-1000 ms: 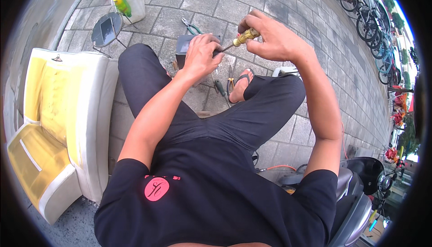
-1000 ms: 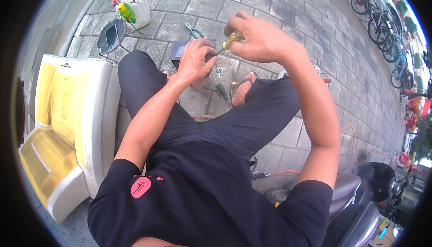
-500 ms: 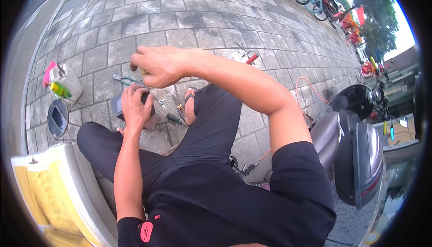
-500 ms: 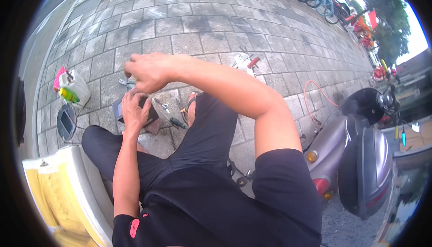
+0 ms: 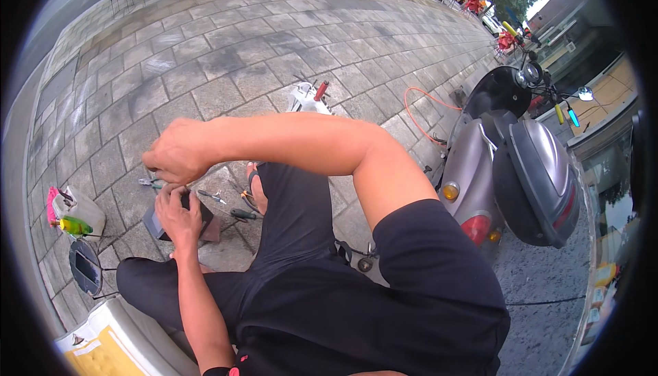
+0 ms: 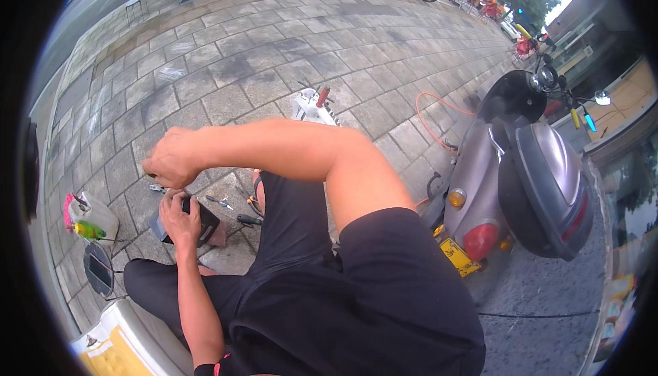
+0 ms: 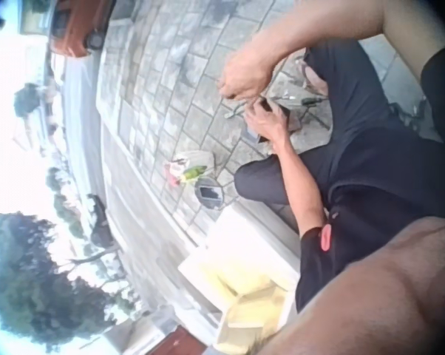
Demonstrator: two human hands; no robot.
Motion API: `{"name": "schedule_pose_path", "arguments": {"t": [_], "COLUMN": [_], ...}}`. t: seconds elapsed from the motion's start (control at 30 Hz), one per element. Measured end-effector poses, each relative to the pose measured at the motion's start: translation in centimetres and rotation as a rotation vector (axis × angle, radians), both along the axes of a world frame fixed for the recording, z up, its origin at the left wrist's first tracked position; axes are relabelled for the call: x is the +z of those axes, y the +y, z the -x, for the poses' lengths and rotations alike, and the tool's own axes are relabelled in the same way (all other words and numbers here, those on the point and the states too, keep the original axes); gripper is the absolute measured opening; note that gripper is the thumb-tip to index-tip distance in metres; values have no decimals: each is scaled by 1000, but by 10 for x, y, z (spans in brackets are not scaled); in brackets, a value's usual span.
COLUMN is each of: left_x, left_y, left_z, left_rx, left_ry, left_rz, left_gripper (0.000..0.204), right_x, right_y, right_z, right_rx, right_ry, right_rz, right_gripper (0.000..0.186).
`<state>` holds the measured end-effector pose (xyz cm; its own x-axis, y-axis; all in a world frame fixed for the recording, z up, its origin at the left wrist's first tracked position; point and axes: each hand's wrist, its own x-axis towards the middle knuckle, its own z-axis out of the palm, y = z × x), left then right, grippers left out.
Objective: The person sits on a low stool and works on a small black electronic device. They open the casing, manipulate internal wires, and use a screwdriver to tighten screws on the device's cover.
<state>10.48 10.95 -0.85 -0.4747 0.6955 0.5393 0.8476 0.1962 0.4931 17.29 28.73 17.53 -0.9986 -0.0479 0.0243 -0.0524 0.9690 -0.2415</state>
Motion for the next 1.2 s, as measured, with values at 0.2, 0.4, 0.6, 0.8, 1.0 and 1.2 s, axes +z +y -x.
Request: {"name": "schedule_pose_path", "arguments": {"t": [0.2,0.4,0.6,0.8,1.0,1.2], "left_x": [-5,-4,7,2,8,2], "left_y": [0,1,3,2,-5,-5], "left_z": [1,1,-4,-5,-3,-2], "left_rx": [61,39,14,12,45,9], "left_ry": [4,2,-57,-38,-101,-128], "left_rz": [91,35,77,27,-9,-50], "left_gripper": [21,21,21,32,20,22], "right_x": [21,-4,26,-5,21,7], "right_y": [-8,-4,-7,-2,-24,-8], "right_z": [-7,-1,-14,-13,-15,-14], "right_rx": [-24,38,-79,143,-73,172], "right_ry": [-98,80,-116,196,-55,322], "right_rz": [-32,-15,-21,-1,-64,-21], "right_gripper": [44,44,42,35,37,33]}}
